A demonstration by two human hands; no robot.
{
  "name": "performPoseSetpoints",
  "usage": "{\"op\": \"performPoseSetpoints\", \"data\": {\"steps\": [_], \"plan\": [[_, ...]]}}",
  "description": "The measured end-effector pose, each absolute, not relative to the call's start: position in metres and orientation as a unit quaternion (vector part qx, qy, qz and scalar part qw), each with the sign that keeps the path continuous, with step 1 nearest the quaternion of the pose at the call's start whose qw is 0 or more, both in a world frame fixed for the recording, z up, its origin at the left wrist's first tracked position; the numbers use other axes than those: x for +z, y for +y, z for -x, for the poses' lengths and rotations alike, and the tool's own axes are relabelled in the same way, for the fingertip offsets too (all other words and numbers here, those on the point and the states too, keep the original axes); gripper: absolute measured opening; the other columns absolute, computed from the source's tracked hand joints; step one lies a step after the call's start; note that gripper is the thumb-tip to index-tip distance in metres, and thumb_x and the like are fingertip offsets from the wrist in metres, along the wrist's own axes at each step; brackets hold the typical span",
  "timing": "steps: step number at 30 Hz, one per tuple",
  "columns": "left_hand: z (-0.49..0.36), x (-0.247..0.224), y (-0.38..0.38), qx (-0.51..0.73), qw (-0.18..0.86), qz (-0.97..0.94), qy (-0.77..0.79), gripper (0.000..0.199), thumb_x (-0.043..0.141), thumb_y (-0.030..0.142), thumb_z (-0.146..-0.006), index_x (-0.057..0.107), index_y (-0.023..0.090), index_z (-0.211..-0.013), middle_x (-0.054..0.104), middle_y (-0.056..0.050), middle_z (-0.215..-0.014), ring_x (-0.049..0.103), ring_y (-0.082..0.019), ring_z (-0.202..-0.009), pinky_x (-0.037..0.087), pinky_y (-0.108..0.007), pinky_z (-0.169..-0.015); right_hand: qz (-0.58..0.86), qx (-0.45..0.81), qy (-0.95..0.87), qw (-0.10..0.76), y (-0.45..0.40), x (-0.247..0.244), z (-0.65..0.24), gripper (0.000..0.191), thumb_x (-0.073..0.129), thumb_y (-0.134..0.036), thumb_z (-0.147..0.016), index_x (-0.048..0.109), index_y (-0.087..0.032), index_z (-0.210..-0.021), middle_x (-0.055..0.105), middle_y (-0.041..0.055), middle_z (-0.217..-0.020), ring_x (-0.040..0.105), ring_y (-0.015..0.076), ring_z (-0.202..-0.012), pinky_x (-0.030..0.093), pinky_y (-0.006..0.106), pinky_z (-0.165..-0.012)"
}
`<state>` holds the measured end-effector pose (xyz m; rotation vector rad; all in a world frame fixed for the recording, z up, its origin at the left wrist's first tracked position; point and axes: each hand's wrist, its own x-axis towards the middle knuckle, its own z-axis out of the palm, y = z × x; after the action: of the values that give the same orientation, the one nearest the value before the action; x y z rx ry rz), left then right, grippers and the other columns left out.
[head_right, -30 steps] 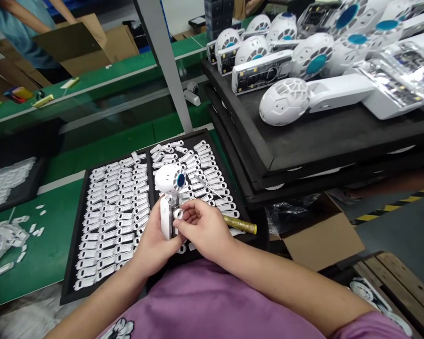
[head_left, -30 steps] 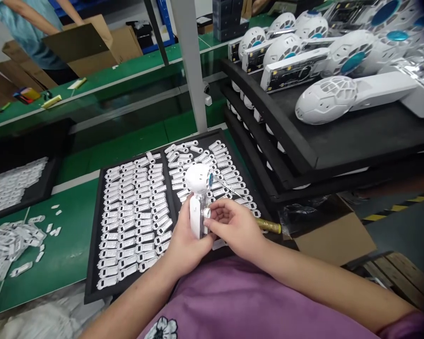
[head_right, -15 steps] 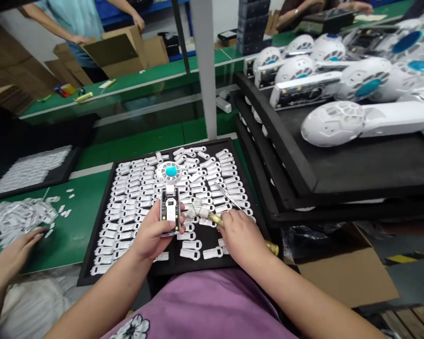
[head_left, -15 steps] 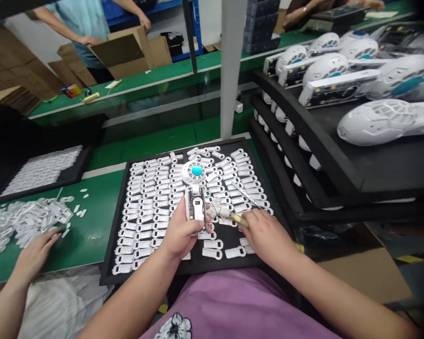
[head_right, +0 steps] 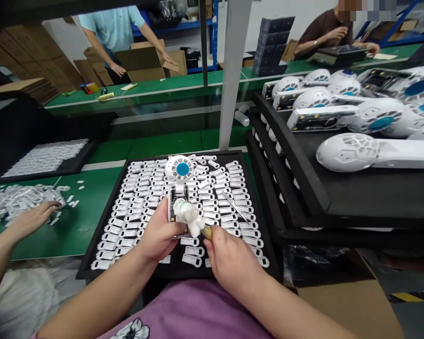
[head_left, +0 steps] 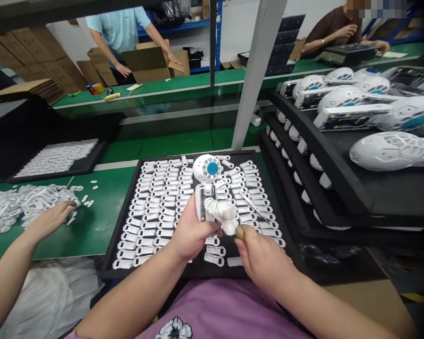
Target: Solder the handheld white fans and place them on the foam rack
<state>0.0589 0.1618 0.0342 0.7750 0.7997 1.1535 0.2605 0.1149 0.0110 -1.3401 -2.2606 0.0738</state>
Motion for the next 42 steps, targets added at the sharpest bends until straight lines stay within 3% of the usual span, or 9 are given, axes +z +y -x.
{"op": "performPoseSetpoints", "data": {"steps": [16,21,25,28,30,32,35,39,42], "plan": [[-0.063,0.041,0.154,0.514,0.707,-0.349,0.337,0.057,0.071,0.006,-0.062,0.045,0.020,-0.111,0.065,0.000,-0.087,0.062,-0.013,-0.064,0.053,-0.026,-0.055,0.425,0.054,-0.818,0.385,0.116,0.014,-0.264,0.022,0.032,-0.023,-0.101,0.053,-0.020,-0.106,0.069,0.0068,-0.078,0.065,0.0199,-0.060,0.049,0.031,-0.055],[-0.064,0.037,0.154,0.508,0.718,-0.354,0.316,0.058,0.070,0.005,-0.064,0.046,0.021,-0.114,0.065,0.000,-0.080,0.062,-0.014,-0.063,0.052,-0.026,-0.056,0.446,0.050,-0.822,0.351,0.121,0.014,-0.262,0.017,0.036,-0.023,-0.101,0.052,-0.019,-0.099,0.066,0.0039,-0.069,0.063,0.0196,-0.055,0.045,0.030,-0.051],[-0.062,0.031,0.159,0.537,0.735,-0.301,0.284,0.046,0.072,0.029,-0.073,0.050,0.021,-0.112,0.066,-0.003,-0.088,0.063,-0.017,-0.065,0.052,-0.030,-0.056,0.459,0.032,-0.825,0.329,0.119,0.014,-0.263,0.018,0.035,-0.024,-0.101,0.052,-0.019,-0.098,0.065,0.0032,-0.068,0.063,0.0195,-0.053,0.043,0.030,-0.049],[-0.063,0.029,0.166,0.565,0.730,-0.245,0.297,0.040,0.062,0.052,-0.083,0.055,0.020,-0.106,0.066,-0.004,-0.087,0.064,-0.019,-0.069,0.052,-0.031,-0.059,0.438,0.055,-0.835,0.327,0.114,0.011,-0.265,0.018,0.034,-0.023,-0.102,0.052,-0.019,-0.100,0.068,0.0047,-0.074,0.066,0.0198,-0.060,0.045,0.031,-0.052],[-0.066,0.028,0.170,0.570,0.721,-0.233,0.317,0.043,0.058,0.057,-0.085,0.058,0.019,-0.105,0.067,-0.005,-0.087,0.064,-0.018,-0.070,0.053,-0.031,-0.063,0.419,0.038,-0.835,0.355,0.110,0.007,-0.265,0.022,0.032,-0.024,-0.102,0.053,-0.019,-0.102,0.070,0.0071,-0.079,0.069,0.0217,-0.069,0.048,0.032,-0.059],[-0.068,0.025,0.172,0.576,0.710,-0.234,0.331,0.047,0.058,0.061,-0.085,0.059,0.018,-0.104,0.067,-0.005,-0.087,0.063,-0.018,-0.070,0.053,-0.031,-0.065,0.440,0.041,-0.844,0.305,0.109,0.003,-0.265,0.021,0.032,-0.024,-0.102,0.053,-0.020,-0.097,0.068,0.0040,-0.072,0.066,0.0205,-0.061,0.044,0.031,-0.054],[-0.064,0.018,0.174,0.574,0.703,-0.234,0.349,0.040,0.069,0.050,-0.080,0.058,0.019,-0.103,0.066,-0.004,-0.089,0.063,-0.017,-0.071,0.053,-0.030,-0.064,0.492,0.082,-0.843,0.199,0.114,-0.005,-0.267,0.019,0.036,-0.023,-0.102,0.052,-0.020,-0.092,0.063,-0.0001,-0.069,0.060,0.0173,-0.054,0.038,0.030,-0.051],[-0.049,0.013,0.176,0.593,0.651,-0.275,0.386,0.046,0.078,0.017,-0.068,0.055,0.021,-0.107,0.066,-0.001,-0.098,0.064,-0.014,-0.073,0.055,-0.028,-0.062,0.566,0.018,-0.812,0.140,0.131,-0.016,-0.272,0.019,0.045,-0.027,-0.102,0.059,-0.018,-0.093,0.066,0.0044,-0.079,0.063,0.0200,-0.070,0.038,0.030,-0.061],[-0.039,0.017,0.177,0.585,0.633,-0.300,0.408,0.047,0.077,0.012,-0.070,0.057,0.020,-0.112,0.067,-0.005,-0.115,0.069,-0.018,-0.083,0.060,-0.032,-0.070,0.576,0.023,-0.814,0.073,0.145,-0.020,-0.271,0.018,0.051,-0.027,-0.100,0.065,-0.016,-0.095,0.067,0.0084,-0.087,0.061,0.0251,-0.088,0.043,0.033,-0.076]]}}
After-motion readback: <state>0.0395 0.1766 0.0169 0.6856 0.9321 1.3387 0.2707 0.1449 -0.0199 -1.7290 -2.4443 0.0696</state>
